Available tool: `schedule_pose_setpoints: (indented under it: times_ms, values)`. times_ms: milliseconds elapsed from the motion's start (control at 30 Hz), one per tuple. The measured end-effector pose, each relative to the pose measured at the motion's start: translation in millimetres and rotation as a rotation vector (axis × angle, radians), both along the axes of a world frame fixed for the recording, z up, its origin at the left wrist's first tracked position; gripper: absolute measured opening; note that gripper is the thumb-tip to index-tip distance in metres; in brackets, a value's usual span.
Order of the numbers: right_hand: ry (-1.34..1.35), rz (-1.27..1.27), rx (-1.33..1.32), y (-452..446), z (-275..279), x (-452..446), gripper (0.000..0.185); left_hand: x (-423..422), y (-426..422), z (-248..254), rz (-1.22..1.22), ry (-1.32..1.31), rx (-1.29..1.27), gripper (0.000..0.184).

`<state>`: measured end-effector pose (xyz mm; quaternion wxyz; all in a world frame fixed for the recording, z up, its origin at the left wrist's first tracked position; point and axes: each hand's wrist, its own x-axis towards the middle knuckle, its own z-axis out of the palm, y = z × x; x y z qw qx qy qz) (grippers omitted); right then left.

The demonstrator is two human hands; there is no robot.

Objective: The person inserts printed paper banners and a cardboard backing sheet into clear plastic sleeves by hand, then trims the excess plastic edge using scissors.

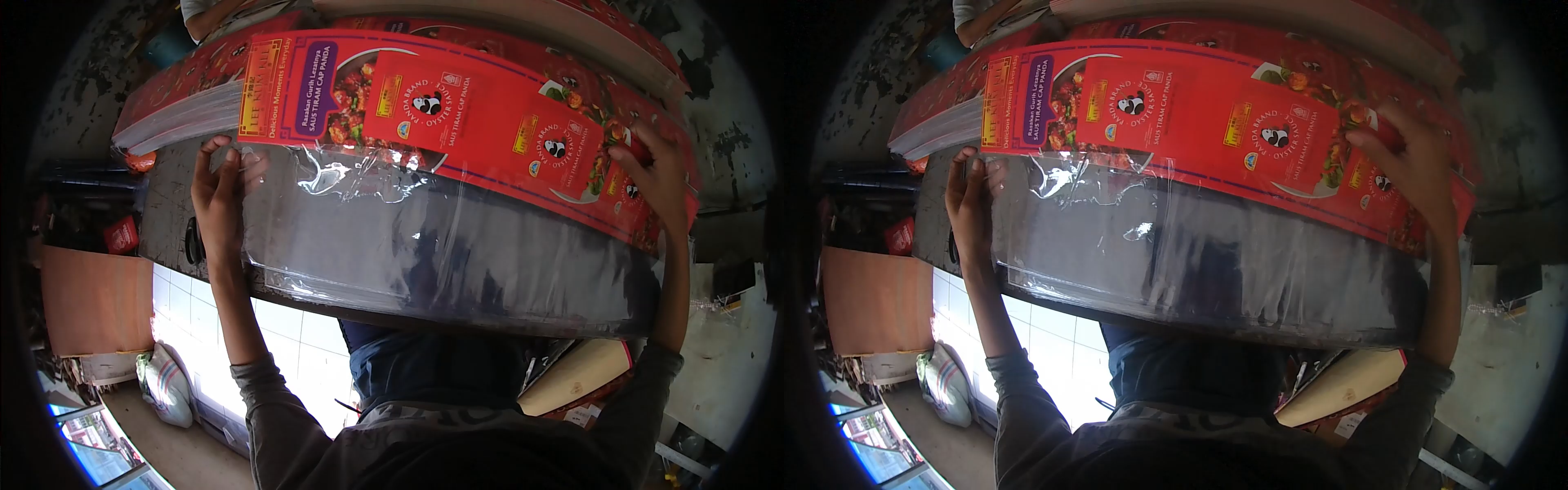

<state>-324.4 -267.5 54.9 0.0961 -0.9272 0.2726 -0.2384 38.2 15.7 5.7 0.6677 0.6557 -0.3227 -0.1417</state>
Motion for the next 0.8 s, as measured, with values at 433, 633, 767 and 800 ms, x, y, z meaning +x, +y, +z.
schedule_pose_setpoints:
  times_ms: [433, 633, 767, 800]
  values:
    - [0.013, -0.029, -0.005, 1.5, 1.4, 2.0, 0.033, 0.1, 1.0, -0.1, -0.024, 0.008, -0.038, 0.021]
    - [-0.058, 0.039, -0.05, 0.4, -2.2, 2.4, 0.034, 0.1, 1.0, -0.8, -0.034, 0.017, -0.072, 0.02]
    - [0.024, -0.051, 0.011, 2.3, 1.4, 2.8, 0.034, 5.1, 2.6, -3.6, -0.083, 0.018, -0.129, 0.018]
    - [0.01, -0.041, 0.012, 1.8, 0.7, 3.1, 0.034, 4.9, 2.8, -3.5, -0.083, 0.018, -0.129, 0.018]
